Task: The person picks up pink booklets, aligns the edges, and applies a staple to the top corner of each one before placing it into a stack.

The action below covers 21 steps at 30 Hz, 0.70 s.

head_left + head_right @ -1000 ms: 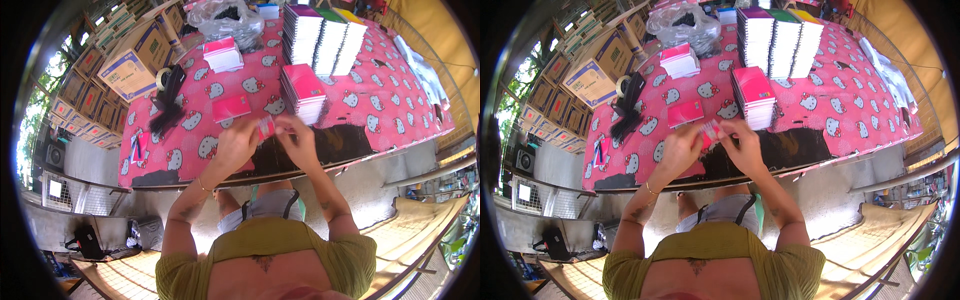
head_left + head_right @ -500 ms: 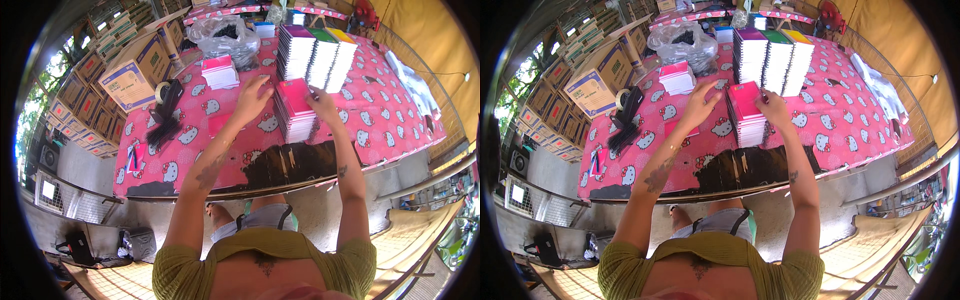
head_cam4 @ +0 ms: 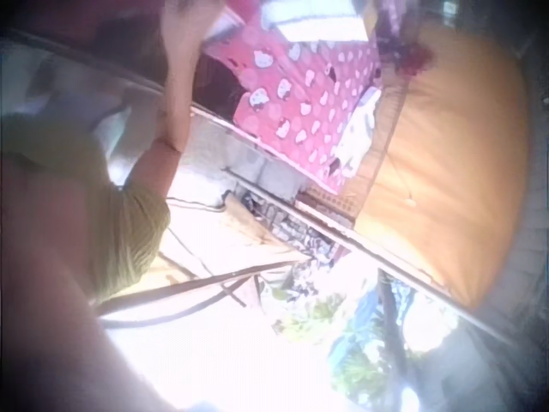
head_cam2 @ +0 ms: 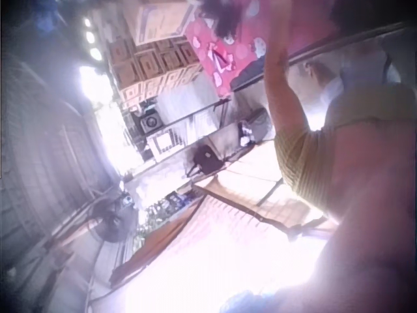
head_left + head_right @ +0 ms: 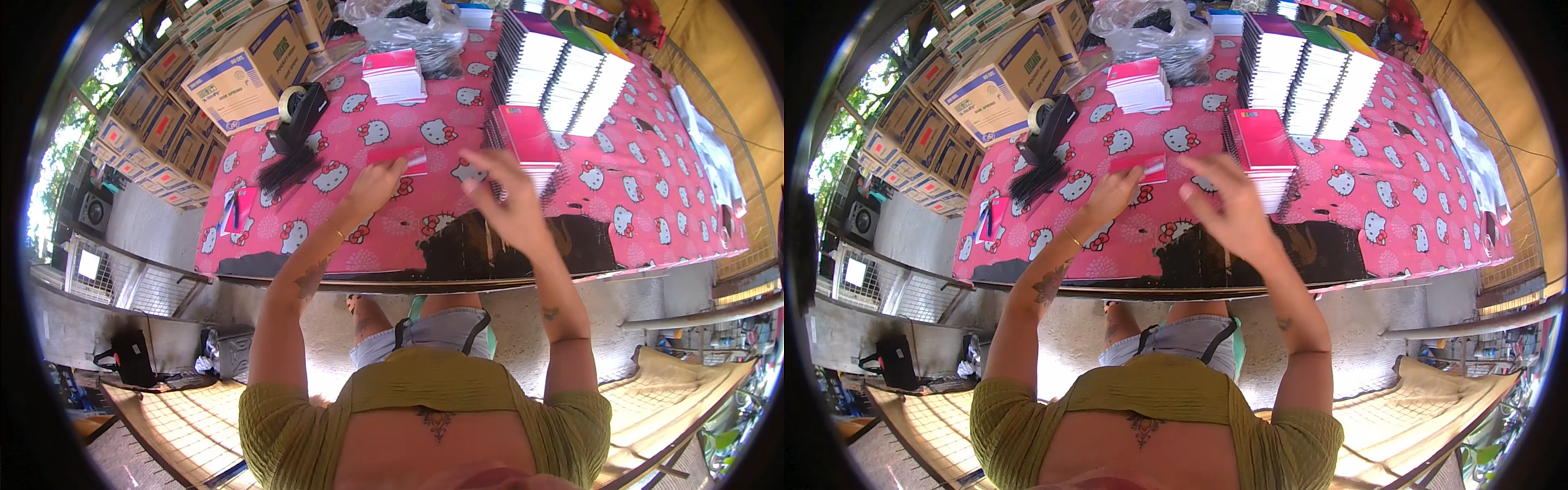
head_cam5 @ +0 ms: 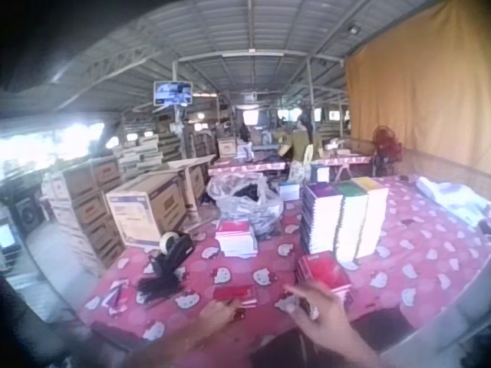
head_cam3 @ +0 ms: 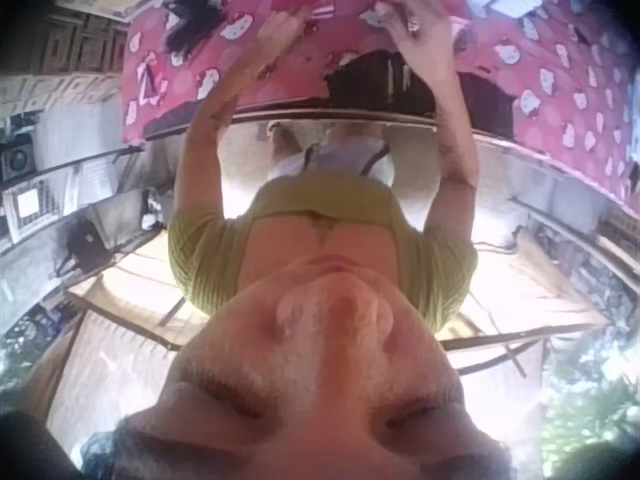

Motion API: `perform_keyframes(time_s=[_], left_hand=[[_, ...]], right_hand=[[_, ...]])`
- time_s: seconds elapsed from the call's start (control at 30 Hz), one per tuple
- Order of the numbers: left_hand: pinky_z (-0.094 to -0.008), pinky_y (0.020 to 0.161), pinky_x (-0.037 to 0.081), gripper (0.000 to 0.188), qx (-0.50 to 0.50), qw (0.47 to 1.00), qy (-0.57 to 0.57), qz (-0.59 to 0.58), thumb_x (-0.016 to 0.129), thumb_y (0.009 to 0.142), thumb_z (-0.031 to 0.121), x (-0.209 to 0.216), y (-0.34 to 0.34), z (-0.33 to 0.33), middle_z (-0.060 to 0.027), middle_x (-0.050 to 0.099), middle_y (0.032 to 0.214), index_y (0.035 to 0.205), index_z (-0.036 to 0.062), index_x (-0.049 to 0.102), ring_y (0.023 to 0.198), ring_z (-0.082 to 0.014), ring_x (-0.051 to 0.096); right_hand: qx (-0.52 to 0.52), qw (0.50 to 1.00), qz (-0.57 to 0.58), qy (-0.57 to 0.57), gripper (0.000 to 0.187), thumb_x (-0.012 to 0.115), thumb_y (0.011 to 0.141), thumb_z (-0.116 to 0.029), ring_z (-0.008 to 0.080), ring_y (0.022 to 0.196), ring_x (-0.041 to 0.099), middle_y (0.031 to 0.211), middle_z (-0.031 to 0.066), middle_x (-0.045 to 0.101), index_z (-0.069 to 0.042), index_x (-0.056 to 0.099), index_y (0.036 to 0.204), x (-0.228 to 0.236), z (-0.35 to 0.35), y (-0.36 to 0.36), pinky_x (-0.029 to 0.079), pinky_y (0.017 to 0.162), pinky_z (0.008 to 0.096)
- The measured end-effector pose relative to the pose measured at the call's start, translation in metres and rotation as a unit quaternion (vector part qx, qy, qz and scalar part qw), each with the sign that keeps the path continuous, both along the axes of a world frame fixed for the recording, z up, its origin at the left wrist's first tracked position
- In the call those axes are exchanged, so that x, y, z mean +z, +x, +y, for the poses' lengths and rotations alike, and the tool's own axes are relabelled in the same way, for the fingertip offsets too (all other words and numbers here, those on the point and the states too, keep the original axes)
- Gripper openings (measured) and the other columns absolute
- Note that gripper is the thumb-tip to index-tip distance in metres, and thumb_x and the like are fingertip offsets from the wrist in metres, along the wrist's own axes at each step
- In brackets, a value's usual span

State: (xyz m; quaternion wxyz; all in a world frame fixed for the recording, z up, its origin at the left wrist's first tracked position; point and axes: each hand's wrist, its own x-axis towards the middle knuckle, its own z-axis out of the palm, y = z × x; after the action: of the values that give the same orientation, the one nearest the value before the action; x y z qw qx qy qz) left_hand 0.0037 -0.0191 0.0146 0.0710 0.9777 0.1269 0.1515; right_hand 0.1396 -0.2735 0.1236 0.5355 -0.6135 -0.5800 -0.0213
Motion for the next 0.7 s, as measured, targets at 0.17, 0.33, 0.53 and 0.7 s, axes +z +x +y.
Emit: perform_keyframes(time_s=[0.17,0.33,0.53,0.7], left_hand=[[-0.0456,0.071,0.055,0.017,-0.151,0.981,0.051,-0.107,0.062,0.085,0.005,0.034,-0.01,-0.071,-0.0145,0.067,0.092,0.102,0.004,0.062,0.085,-0.0333,0.067],[-0.0464,0.074,0.055,0.012,0.114,0.977,0.024,-0.18,0.063,0.087,0.009,0.024,-0.065,0.027,-0.0152,0.065,0.093,0.098,0.0057,0.065,0.087,-0.0356,0.066],[-0.0482,0.073,0.054,0.014,0.28,0.938,0.148,-0.143,0.059,0.092,0.009,-0.036,-0.142,0.1,-0.0172,0.061,0.101,0.103,0.0045,0.067,0.092,-0.0396,0.064],[-0.0408,0.061,0.051,0.019,0.163,0.948,-0.047,-0.269,0.059,0.096,0.014,-0.006,-0.103,0.023,-0.0144,0.063,0.09,0.111,0.004,0.066,0.078,-0.0321,0.064]], right_hand=[[-0.052,0.992,0.115,-0.019,0.041,0.078,0.08,-0.007,0.0236,0.097,0.063,0.103,0.0144,0.066,-0.003,0.065,0.119,-0.085,0.03,-0.025,0.049,0.086,0.0326],[0.039,0.935,0.331,-0.117,0.031,0.076,0.081,-0.002,0.0114,0.092,0.064,0.097,0.0076,0.07,-0.002,0.066,0.11,-0.147,0.008,-0.008,0.049,0.082,0.025],[0.169,0.888,0.426,-0.034,0.022,0.072,0.086,-0.001,0.0111,0.095,0.063,0.105,0.0075,0.07,-0.001,0.067,0.108,-0.142,0.028,-0.033,0.05,0.084,0.0265],[0.103,0.938,0.306,-0.126,0.024,0.068,0.09,-0.004,0.0118,0.097,0.063,0.107,0.0083,0.071,0.0,0.067,0.113,-0.141,0.017,-0.028,0.049,0.087,0.0266]])
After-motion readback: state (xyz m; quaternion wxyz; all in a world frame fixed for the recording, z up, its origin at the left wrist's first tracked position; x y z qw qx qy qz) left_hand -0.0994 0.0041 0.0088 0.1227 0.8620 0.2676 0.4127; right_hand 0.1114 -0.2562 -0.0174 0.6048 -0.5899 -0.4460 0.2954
